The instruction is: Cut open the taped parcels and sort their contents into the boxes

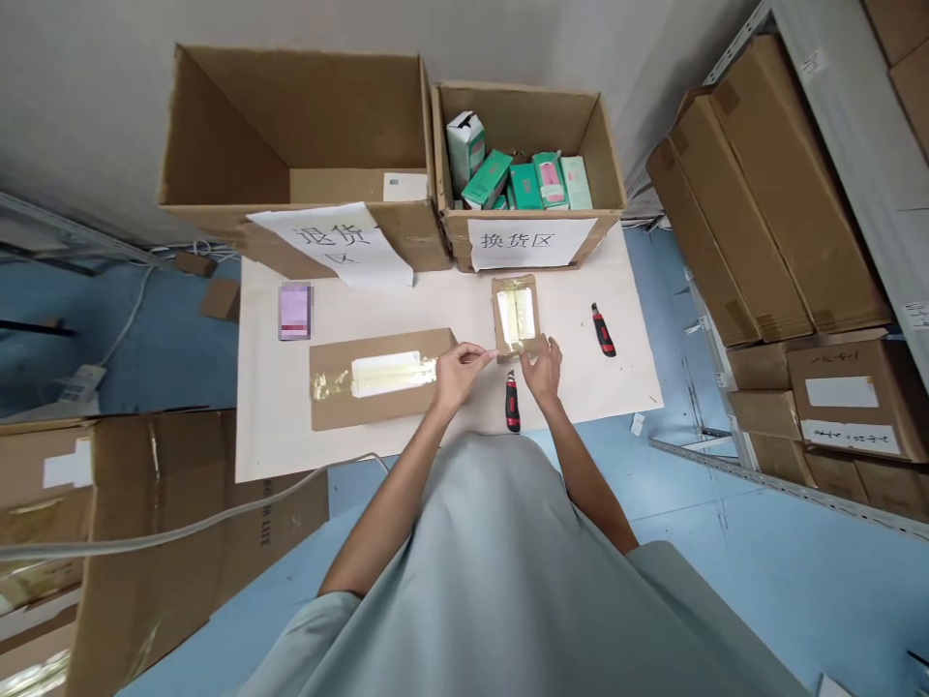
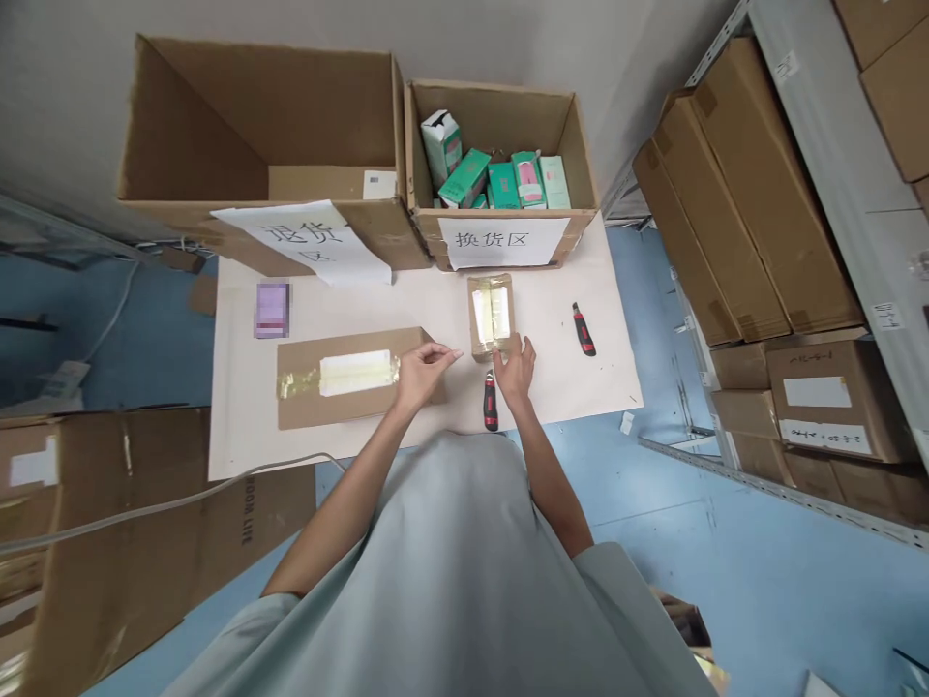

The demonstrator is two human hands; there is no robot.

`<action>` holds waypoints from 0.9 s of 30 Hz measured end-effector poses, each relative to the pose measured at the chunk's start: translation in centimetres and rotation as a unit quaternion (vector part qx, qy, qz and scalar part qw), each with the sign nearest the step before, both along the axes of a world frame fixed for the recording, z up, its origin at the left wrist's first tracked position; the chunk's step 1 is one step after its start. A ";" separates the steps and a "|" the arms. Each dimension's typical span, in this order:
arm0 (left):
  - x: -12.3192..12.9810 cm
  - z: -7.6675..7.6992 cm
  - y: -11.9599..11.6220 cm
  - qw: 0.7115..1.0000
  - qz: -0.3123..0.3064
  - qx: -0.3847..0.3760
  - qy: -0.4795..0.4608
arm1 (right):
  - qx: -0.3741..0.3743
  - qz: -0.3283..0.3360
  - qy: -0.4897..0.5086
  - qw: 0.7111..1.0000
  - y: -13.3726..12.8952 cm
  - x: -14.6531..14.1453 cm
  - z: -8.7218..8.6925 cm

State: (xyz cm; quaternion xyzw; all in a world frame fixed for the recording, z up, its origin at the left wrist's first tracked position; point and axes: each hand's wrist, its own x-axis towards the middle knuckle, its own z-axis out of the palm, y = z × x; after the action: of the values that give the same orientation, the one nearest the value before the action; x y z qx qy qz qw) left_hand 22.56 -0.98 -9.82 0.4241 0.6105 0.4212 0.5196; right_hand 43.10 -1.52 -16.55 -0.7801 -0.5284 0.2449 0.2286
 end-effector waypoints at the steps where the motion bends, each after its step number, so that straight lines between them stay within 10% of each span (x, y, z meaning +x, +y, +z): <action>1: 1.6 -0.6 0.7 1.000 -0.008 -0.009 0.003 | -0.014 0.007 0.009 1.000 0.0 0.6 -0.2; 8: 7.3 -4.9 2.9 0.997 -0.013 -0.073 -0.009 | -0.078 0.058 0.111 0.989 -0.3 3.9 -1.8; 17: 12.6 -5.5 6.2 0.993 -0.051 -0.079 -0.065 | -0.064 0.020 0.135 0.989 4.1 10.3 -1.9; 22: 10.6 -4.3 5.6 0.993 -0.028 -0.084 -0.079 | -0.128 -0.021 0.102 0.986 2.2 9.5 -2.5; 27: 5.1 -1.0 2.0 0.990 0.000 -0.071 -0.118 | -0.288 0.106 0.035 0.951 -2.2 4.4 -4.0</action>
State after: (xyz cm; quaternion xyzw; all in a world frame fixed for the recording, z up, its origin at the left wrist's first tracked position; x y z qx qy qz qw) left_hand 27.64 1.01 -10.81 0.3337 0.5734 0.4233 0.6170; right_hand 47.49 -3.71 -20.56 -0.7430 -0.5073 0.4364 -0.0145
